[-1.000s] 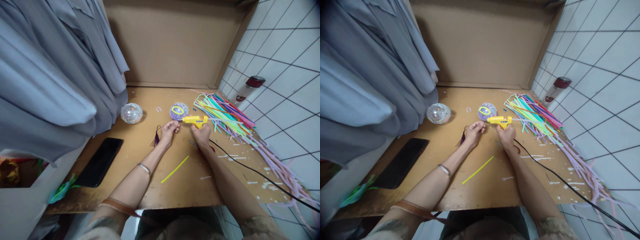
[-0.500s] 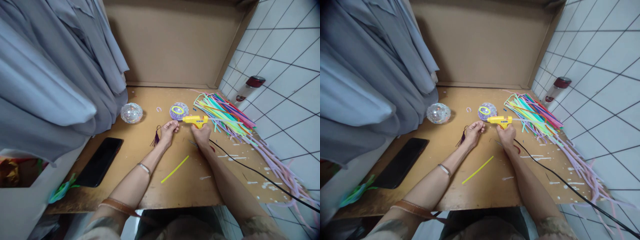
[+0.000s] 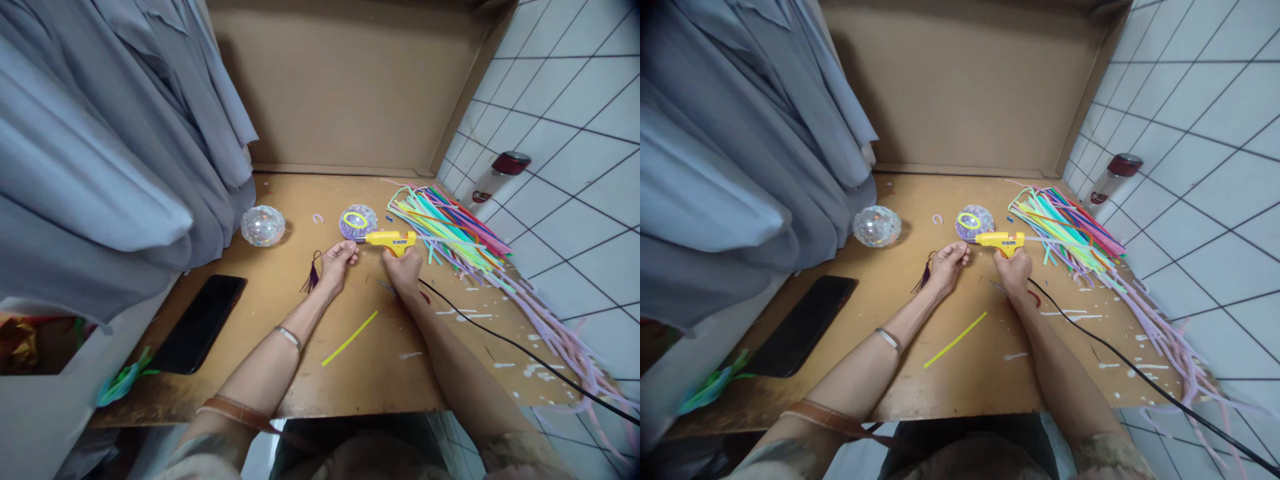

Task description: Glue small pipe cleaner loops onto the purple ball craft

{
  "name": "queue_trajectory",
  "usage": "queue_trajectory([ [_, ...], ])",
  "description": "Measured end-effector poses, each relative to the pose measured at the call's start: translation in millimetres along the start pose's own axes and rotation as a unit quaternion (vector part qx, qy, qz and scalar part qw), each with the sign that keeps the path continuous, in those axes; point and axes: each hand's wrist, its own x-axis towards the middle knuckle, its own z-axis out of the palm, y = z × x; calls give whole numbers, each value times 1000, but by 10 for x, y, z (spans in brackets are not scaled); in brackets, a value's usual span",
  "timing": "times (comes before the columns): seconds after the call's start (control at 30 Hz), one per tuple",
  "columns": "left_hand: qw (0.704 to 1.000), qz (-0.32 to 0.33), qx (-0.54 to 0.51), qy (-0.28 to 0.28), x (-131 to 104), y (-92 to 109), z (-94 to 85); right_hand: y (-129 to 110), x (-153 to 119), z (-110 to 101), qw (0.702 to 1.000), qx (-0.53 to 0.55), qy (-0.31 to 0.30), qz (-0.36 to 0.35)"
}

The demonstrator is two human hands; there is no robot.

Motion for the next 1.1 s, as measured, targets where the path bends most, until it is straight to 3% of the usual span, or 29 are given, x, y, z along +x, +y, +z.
queue_trajectory([
  [1.1,1000,15,11,15,29,-31,-18,56,-1,43,1000,2,17,-19],
])
